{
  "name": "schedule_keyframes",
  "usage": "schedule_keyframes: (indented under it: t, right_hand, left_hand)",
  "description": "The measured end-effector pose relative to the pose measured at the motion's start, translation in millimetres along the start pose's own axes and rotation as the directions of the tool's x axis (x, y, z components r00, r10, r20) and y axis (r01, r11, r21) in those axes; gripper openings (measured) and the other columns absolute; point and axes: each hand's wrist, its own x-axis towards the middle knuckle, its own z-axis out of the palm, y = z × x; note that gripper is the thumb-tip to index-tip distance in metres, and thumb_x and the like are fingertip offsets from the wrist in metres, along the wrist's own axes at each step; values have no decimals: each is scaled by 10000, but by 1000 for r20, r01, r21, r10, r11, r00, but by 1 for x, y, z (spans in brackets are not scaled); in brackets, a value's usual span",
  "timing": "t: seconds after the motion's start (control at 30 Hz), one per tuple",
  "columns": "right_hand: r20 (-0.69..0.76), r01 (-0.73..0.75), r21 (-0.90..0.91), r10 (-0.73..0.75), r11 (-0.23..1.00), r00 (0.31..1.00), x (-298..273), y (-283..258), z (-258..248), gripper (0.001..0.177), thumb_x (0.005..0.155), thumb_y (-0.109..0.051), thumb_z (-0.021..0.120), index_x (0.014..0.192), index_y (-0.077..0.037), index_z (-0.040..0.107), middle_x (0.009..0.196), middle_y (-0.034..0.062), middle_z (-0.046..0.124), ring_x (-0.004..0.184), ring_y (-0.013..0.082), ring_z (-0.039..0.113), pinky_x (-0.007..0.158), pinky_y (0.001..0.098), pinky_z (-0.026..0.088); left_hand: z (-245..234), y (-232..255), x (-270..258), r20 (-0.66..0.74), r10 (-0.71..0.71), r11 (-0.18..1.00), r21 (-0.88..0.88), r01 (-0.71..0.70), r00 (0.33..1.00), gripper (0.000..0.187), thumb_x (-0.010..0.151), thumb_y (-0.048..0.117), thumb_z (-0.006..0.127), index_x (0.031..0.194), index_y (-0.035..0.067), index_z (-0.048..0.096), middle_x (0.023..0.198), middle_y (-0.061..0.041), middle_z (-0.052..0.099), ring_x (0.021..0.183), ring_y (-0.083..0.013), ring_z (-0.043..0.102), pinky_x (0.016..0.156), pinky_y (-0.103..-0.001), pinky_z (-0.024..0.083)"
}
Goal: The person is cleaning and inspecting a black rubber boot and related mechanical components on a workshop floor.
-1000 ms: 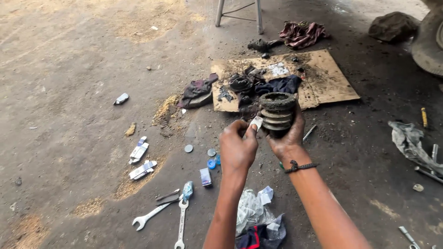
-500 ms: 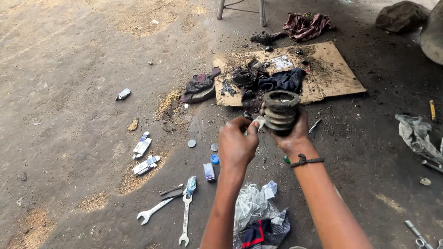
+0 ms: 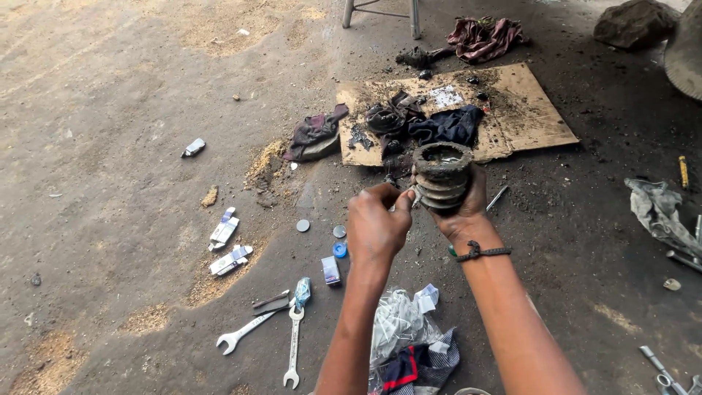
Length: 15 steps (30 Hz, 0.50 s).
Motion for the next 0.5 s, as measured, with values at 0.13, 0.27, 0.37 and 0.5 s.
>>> schedule_keyframes:
  t: [0.13,0.27,0.37,0.5]
  right_hand:
    - [3,-9,-30,10,1000,1000,4,4,-3,614,958,-501,414,1234,1,637,999,176,724,856,290,729,706,402,640]
    - [-118,120,-123,-135,985,984,14,10,-7,493,985,-435,446,1176,-44,678,1026,111,733,908,228,739,756,377,640]
    - [-184,189,-170,-219,967,958,14,12,-4,416,1014,-393,466,1144,-67,690,1021,84,740,896,204,746,757,367,642]
    - [-200,248,-162,-278,955,939,20,12,-7,394,1021,-371,469,1105,-65,704,957,83,743,798,197,751,669,361,636]
  left_hand:
    - [-4,15,-5,-90,36,996,85,-28,995,263,874,289,757,874,28,791,846,-187,774,707,-296,756,663,-413,586]
    - [4,7,-6,-52,-13,996,89,18,999,231,894,264,728,901,40,785,842,-187,770,688,-318,754,665,-431,579]
    - [11,1,-9,-112,-12,1000,14,14,994,232,892,249,732,902,22,775,808,-196,760,680,-314,753,661,-429,581]
    - [16,-3,-15,-126,22,998,-49,-28,992,237,907,220,712,868,-9,759,773,-187,749,669,-291,752,638,-420,579]
